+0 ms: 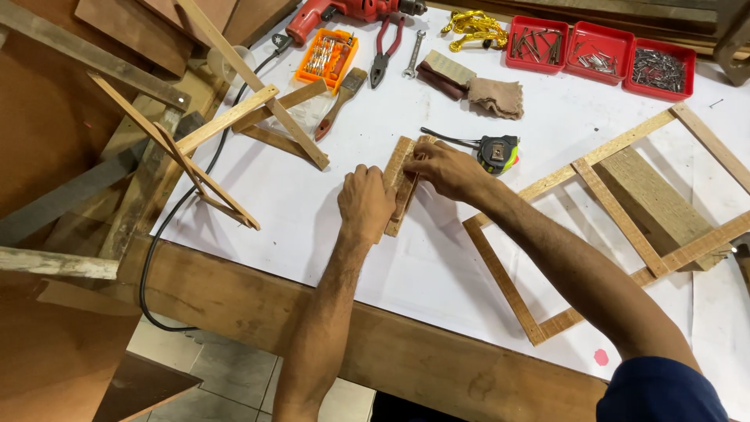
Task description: Assemble and measure a wooden frame using a hammer, tape measure, and square ruler.
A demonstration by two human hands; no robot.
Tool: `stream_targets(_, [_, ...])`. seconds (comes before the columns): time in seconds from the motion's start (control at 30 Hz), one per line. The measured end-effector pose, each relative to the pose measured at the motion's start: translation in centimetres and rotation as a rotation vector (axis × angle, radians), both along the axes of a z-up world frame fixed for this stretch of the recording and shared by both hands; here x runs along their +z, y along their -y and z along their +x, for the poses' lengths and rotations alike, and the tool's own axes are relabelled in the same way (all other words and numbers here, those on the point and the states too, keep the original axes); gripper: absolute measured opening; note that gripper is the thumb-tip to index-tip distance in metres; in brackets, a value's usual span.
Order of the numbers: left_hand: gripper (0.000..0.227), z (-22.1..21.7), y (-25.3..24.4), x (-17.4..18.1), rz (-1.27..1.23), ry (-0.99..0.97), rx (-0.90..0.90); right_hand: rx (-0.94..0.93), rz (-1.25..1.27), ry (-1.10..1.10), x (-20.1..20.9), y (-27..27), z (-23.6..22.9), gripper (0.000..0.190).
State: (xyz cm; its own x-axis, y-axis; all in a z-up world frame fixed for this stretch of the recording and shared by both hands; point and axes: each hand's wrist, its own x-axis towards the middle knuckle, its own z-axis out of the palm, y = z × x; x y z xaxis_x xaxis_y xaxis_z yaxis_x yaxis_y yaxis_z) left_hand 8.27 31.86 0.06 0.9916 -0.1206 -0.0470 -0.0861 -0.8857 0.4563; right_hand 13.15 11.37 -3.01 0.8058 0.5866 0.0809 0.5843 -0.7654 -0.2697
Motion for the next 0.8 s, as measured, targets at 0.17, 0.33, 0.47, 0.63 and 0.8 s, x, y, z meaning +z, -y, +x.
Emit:
stream_targets(0.17, [0.030, 0.7, -0.7, -0.5, -0.147, -0.061, 0.077, 0.020, -0.034, 0.028, 0.4, -0.1, 0.0, 0.033])
stream_targets(0.33, [0.022, 0.9, -0.9, -0.7, -0.187, -0.021, 0.106, 0.008, -0.023, 0.065, 0.9, -0.3, -0.3, 0.030])
stream_targets(0.47, [0.019, -0.3, -0.8, 2.1, -0.262, 0.269, 0.010, -0.025, 0.083, 0.086, 1.5, 0.5, -1.3, 0.036])
stream_targets(0.63, [0.021, -2.0, 0.7, 3.5, -0.383, 0.298, -0.172, -0.311, 0.287, 0.201, 5.3, 3.1, -6.5, 0.024])
stream_targets(0.8, [0.034, -3.9, 5.5, 5.3, -0.441, 0.286, -0.516, -0.110, 0.256, 0.454, 9.0, 7.5, -12.4, 0.039])
